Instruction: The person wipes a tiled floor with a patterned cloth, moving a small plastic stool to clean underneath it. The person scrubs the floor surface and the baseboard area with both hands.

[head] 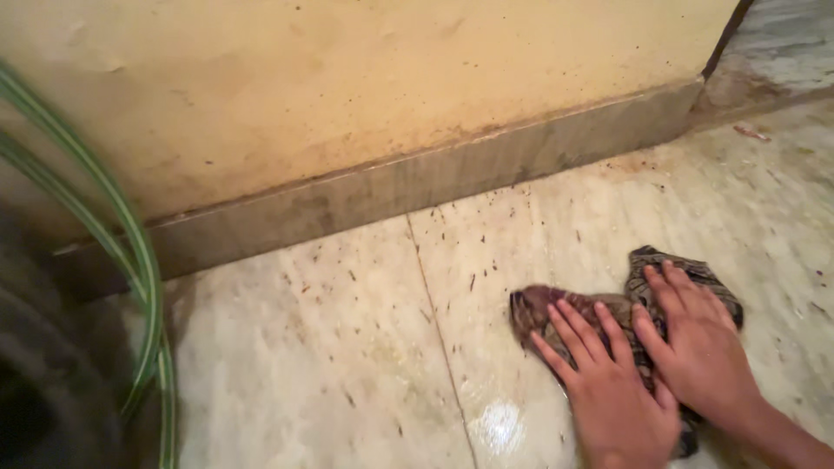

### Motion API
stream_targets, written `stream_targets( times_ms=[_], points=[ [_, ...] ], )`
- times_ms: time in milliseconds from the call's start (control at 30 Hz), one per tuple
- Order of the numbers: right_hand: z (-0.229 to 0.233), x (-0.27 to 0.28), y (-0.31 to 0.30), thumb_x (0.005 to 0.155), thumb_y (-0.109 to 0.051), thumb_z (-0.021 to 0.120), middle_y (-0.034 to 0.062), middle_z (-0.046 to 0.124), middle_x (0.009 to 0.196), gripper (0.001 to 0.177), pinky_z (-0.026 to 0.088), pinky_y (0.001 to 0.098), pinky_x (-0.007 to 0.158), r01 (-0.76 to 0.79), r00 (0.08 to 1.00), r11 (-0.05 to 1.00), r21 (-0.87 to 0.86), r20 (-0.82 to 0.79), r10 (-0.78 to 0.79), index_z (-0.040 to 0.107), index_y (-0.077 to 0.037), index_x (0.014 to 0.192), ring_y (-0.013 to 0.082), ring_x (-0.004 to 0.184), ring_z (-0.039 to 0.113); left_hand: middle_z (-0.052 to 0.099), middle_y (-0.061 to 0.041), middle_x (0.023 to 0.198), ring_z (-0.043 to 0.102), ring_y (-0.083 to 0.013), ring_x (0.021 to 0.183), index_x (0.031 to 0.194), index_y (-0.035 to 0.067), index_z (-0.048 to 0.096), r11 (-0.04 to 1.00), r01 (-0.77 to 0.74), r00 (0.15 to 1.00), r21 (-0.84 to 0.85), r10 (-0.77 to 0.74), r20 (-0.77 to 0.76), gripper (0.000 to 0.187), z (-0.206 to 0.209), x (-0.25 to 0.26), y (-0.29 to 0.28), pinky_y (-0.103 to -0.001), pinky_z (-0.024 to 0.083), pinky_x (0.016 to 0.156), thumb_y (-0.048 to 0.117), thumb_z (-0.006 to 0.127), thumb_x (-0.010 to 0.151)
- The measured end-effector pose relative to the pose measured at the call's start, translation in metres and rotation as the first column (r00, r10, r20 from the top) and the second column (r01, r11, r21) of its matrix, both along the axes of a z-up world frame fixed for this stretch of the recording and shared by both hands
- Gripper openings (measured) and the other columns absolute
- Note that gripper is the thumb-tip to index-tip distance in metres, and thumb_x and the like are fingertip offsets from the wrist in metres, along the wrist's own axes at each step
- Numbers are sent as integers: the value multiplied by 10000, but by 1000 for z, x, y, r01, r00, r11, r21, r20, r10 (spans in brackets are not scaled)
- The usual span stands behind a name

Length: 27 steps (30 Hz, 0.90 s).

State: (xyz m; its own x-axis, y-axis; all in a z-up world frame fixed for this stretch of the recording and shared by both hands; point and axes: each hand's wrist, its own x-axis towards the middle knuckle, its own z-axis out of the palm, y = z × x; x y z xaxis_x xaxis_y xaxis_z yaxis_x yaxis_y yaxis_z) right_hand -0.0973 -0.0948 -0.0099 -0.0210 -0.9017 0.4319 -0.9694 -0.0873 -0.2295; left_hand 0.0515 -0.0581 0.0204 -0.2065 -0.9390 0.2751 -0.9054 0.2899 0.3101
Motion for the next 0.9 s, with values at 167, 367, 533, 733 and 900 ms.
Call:
stream_targets(
  times_ms=[167,367,533,733,900],
  points=[
    [-28,7,-42,1009,-483,443,282,446,1575,715,229,527,1239,306,949,950,-60,-55,-310,483,14,1521,387,1479,403,241,-350,1594,138,-477,1523,1562,8,297,979,201,975,-33,-196,108,930,-12,15,-71,-705,2,1188,520,504,815],
    [-38,8,-121,1014,-529,411,343,408,1572,794,187,582,1216,420,904,907,-40,-64,-422,459,80,1522,443,1487,347,247,-296,1611,153,-428,1530,1571,56,280,970,241,966,-26,-237,108,877,-24,14,-150,-683,6,1194,535,478,863],
    [-41,6,-162,1004,-538,418,376,378,1574,823,165,646,1187,440,895,897,-38,-60,-441,441,101,1522,480,1495,312,258,-287,1617,166,-416,1539,1584,70,281,965,254,965,-63,-249,82,858,-30,12,-190,-661,17,1213,518,480,879],
    [-37,-1,-197,1012,-547,429,404,358,1564,845,153,689,1160,387,921,921,-36,-18,-388,428,123,1526,516,1489,285,260,-268,1618,174,-401,1531,1577,85,281,978,203,974,-43,-197,113,850,-28,4,-220,-661,21,1207,504,501,871],
    [-33,-5,-213,992,-558,447,380,358,1575,857,156,691,1153,376,926,926,-6,4,-376,431,124,1511,511,1483,282,271,-240,1623,201,-362,1528,1581,104,279,986,164,980,-7,-162,113,866,-27,1,-228,-644,23,1218,504,527,854]
  ],
)
